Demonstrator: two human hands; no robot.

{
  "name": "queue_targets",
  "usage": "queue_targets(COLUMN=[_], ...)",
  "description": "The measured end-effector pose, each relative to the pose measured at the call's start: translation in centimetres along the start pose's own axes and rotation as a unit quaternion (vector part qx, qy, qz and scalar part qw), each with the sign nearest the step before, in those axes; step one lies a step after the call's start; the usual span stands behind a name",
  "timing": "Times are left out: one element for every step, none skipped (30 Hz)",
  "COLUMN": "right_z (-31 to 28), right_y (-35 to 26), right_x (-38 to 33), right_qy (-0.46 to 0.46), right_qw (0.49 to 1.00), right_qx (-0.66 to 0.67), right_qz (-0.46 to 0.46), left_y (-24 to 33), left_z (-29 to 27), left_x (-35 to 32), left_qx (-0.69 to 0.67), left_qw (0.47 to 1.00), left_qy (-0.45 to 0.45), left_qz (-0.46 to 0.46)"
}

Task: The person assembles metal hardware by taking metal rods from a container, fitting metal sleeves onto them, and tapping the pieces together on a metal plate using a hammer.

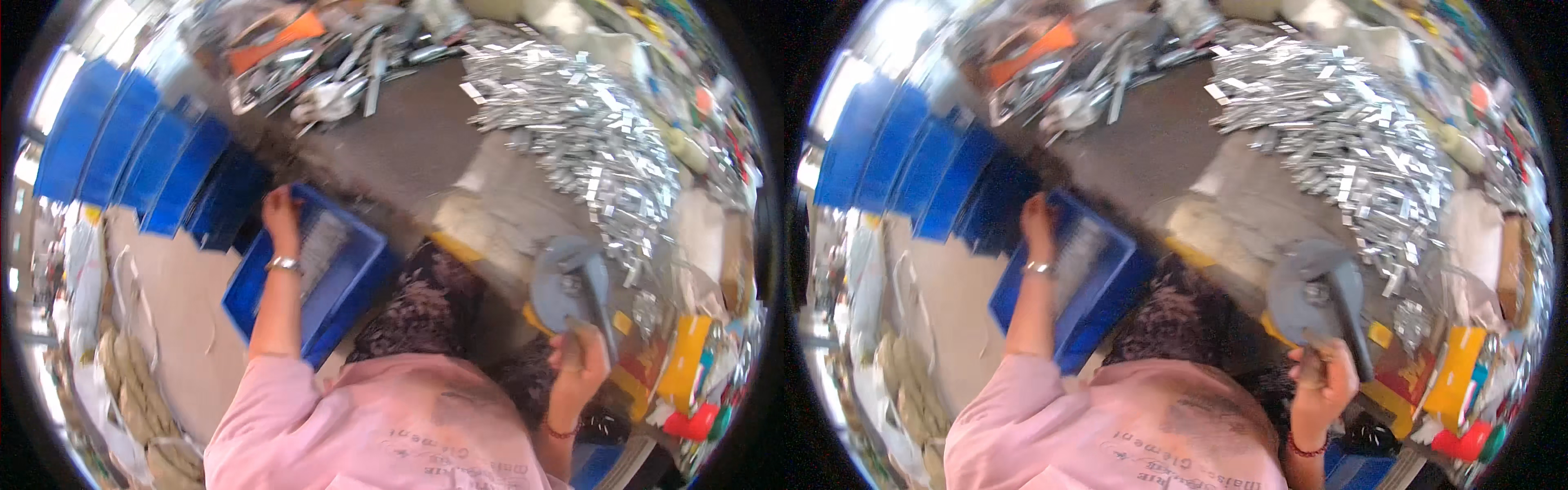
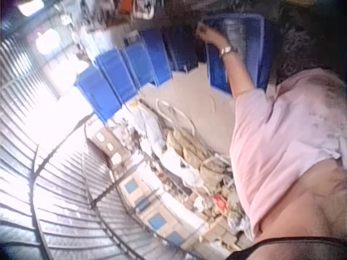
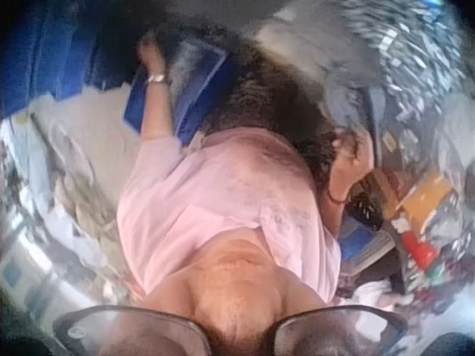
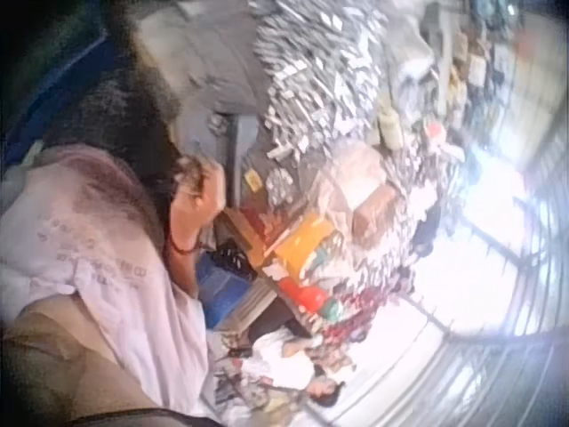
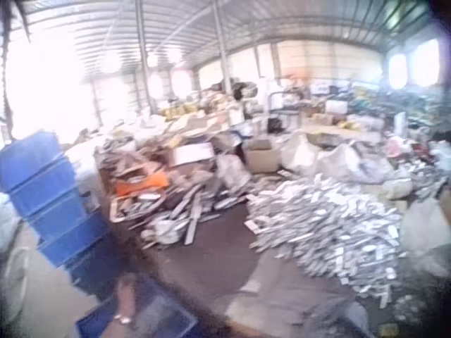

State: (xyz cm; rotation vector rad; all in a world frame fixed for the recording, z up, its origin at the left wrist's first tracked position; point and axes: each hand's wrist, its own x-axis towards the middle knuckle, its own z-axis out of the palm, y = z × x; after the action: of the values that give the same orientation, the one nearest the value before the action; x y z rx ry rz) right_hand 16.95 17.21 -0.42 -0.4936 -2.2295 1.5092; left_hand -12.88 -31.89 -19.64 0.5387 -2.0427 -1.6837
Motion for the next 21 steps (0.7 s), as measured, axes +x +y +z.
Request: queue_targets(right_z=[0.1,0.1,0.1,0.2,0.2,0.1,0.1,0.0,0.2,0.2,0.3,0.3,0.2,0.2,0.1,0.2,0.5,0.6,0.8,0.7,0.5], right_y=[-0.1,-0.2,-0.5,-0.9,-0.8,-0.5,-0.5,-0.5,-0.4,-0.5,-0.5,-0.4,-0.3,-0.4,-0.4,-0.5,-0.3,0.0,0.2,0.3,0.3], right_x=[0.2,0.3,0.5,0.6,0.7,0.8,0.8,0.8,0.8,0.8,0.8,0.8,0.9,0.9,0.9,1.0,1.3,1.3,1.3,1.3,1.3], right_qy=[-0.015,-0.026,-0.031,-0.042,-0.047,-0.031,-0.044,-0.057,-0.05,-0.037,-0.042,-0.045,-0.047,-0.039,-0.041,-0.044,-0.028,-0.018,-0.016,-0.015,-0.022], right_qw=[1.0,0.999,0.999,0.998,0.998,0.998,0.998,0.996,0.996,0.996,0.996,0.996,0.996,0.996,0.996,0.995,0.989,0.99,0.988,0.985,0.987], right_qx=[0.015,0.031,0.033,0.039,0.023,0.021,0.015,0.011,0.019,0.017,0.026,0.034,0.021,0.02,0.007,-0.006,0.003,0.001,0.008,0.016,0.01], right_qz=[-0.002,-0.002,-0.014,-0.027,-0.039,-0.04,-0.052,-0.063,-0.075,-0.074,-0.07,-0.064,-0.072,-0.072,-0.082,-0.091,-0.144,-0.142,-0.155,-0.169,-0.161], left_y=[3.4,8.3,12.7,15.3,18.3,20.9,23.0,24.8,25.9,26.9,27.1,26.9,27.0,27.1,27.2,27.1,27.0,27.1,27.6,27.3,27.2], left_z=[1.5,3.3,3.5,4.3,5.6,7.1,8.9,11.2,13.6,15.9,18.0,20.1,21.7,23.0,24.2,25.0,25.7,26.3,26.4,26.6,26.7], left_x=[-0.8,-2.5,-4.2,-5.0,-6.0,-7.5,-8.5,-9.4,-10.3,-11.2,-11.7,-12.3,-13.3,-14.3,-14.9,-15.2,-15.3,-15.6,-16.0,-16.1,-16.0], left_qx=[-0.035,-0.07,-0.03,-0.092,-0.083,-0.073,-0.031,0.012,0.03,0.049,0.069,0.088,0.084,0.152,0.218,0.214,0.261,0.306,0.304,0.301,0.304], left_qw=[0.998,0.994,0.994,0.984,0.978,0.969,0.954,0.932,0.903,0.868,0.849,0.827,0.823,0.815,0.803,0.8,0.788,0.773,0.776,0.773,0.767], left_qy=[0.049,0.053,0.003,-0.047,-0.096,-0.143,-0.197,-0.248,-0.307,-0.362,-0.387,-0.413,-0.418,-0.402,-0.385,-0.389,-0.363,-0.338,-0.347,-0.351,-0.345], left_qz=[0.035,0.071,0.104,0.147,0.166,0.187,0.225,0.264,0.3,0.335,0.354,0.371,0.376,0.388,0.399,0.404,0.422,0.44,0.43,0.434,0.446])
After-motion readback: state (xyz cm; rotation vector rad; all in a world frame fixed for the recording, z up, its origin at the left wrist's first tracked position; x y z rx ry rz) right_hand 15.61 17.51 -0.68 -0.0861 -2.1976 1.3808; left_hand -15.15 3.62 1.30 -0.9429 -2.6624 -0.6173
